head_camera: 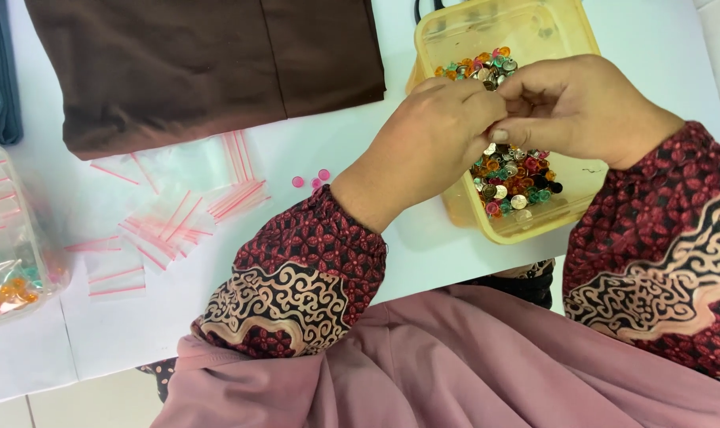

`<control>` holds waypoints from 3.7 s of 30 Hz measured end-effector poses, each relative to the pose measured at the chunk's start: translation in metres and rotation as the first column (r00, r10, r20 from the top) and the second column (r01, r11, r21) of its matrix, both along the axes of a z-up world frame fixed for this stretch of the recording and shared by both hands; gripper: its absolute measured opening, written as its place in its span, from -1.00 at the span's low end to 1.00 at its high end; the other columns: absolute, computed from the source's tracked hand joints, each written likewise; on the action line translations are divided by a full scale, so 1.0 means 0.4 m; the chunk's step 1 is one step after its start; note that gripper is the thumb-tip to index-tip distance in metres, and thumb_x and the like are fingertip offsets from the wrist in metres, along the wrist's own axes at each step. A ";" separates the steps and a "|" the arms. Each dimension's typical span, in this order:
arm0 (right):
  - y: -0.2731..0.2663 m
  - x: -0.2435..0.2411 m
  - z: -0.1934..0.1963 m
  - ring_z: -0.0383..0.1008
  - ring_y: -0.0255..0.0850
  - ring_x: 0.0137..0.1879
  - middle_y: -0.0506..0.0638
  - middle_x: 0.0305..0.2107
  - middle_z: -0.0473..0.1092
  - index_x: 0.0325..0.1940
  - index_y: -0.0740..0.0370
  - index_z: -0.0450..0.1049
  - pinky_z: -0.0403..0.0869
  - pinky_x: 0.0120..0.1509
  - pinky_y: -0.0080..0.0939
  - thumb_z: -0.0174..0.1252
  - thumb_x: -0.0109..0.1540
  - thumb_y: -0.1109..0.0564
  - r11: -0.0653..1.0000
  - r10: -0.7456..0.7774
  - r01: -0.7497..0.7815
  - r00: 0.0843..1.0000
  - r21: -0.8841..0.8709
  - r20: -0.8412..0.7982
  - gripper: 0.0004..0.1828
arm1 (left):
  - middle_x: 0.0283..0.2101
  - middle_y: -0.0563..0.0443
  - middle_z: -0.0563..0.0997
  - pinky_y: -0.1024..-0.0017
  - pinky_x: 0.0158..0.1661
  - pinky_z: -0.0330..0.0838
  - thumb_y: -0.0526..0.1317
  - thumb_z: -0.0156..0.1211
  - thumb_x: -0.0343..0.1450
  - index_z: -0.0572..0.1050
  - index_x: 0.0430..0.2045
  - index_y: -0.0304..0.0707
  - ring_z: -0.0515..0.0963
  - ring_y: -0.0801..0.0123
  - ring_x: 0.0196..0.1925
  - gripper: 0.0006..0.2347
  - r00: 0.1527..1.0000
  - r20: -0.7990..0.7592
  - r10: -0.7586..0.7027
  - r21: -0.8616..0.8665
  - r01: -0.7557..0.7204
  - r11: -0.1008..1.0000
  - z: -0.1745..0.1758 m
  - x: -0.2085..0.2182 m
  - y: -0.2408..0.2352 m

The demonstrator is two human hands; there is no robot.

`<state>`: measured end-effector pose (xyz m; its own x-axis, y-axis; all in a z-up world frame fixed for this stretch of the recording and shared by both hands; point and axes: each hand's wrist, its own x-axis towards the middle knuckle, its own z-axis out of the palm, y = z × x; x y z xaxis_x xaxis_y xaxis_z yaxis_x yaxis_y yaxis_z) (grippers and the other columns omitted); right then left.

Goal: Sorting various buttons from a container and packaging them into small plastic bags

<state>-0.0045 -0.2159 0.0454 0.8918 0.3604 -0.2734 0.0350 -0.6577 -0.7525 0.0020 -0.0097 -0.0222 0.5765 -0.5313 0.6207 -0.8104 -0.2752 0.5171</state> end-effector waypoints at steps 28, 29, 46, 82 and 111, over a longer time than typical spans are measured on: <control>-0.012 -0.023 -0.100 0.56 -0.19 -0.18 -0.24 -0.37 0.55 -0.28 -0.23 0.54 0.46 0.05 -0.15 0.14 0.16 0.08 0.085 0.554 -0.273 0.812 -0.958 -0.182 -0.85 | -0.47 0.07 0.47 0.17 -0.30 0.36 -0.46 0.10 0.28 0.50 -0.60 -0.12 0.48 0.12 -0.50 -0.85 0.995 0.053 0.087 0.129 -0.094 0.987 0.002 -0.003 -0.023; 0.003 -0.032 -0.078 0.51 -0.06 -0.26 -0.08 -0.45 0.49 -0.37 -0.01 0.51 0.43 -0.10 -0.04 0.07 0.20 0.06 0.233 0.495 -0.205 0.866 -0.951 -0.065 -0.88 | -0.44 0.05 0.43 0.15 -0.33 0.34 -0.46 0.10 0.26 0.48 -0.58 -0.15 0.45 0.11 -0.51 -0.87 0.992 0.082 0.095 0.088 -0.103 0.991 0.002 -0.007 -0.024; 0.414 -0.237 0.068 0.48 0.33 -0.04 0.41 -0.09 0.53 0.03 0.55 0.58 0.48 0.18 0.28 0.31 0.53 0.49 0.898 0.438 -0.253 0.411 -0.361 0.800 -0.97 | -0.12 -0.12 0.51 0.14 0.00 0.52 -0.29 0.07 0.61 0.44 -0.10 -0.27 0.59 0.03 -0.06 -0.93 0.997 0.036 -0.067 -0.285 0.075 0.956 0.132 -0.164 0.494; 0.484 -0.025 -0.191 0.47 -0.01 0.02 0.01 -0.13 0.51 -0.06 0.27 0.59 0.46 0.22 0.01 0.09 0.23 0.42 0.849 0.527 -0.445 0.667 -0.286 0.527 -0.72 | -0.29 0.08 0.46 0.22 -0.21 0.45 -0.33 0.15 0.40 0.65 -0.13 -0.15 0.44 0.15 -0.21 -0.78 0.942 0.111 0.315 0.384 -0.333 0.861 -0.202 -0.109 0.529; 0.533 -0.049 -0.228 0.45 0.05 0.07 0.20 -0.04 0.44 -0.03 0.38 0.56 0.42 0.23 -0.01 0.16 0.34 0.44 0.898 0.354 -0.433 0.605 -0.078 0.713 -0.84 | -0.19 0.01 0.60 0.22 -0.02 0.48 -0.49 0.03 0.49 0.44 -0.05 -0.18 0.60 0.14 -0.19 -0.78 0.850 0.030 0.526 -0.121 -0.519 0.846 0.017 -0.099 0.732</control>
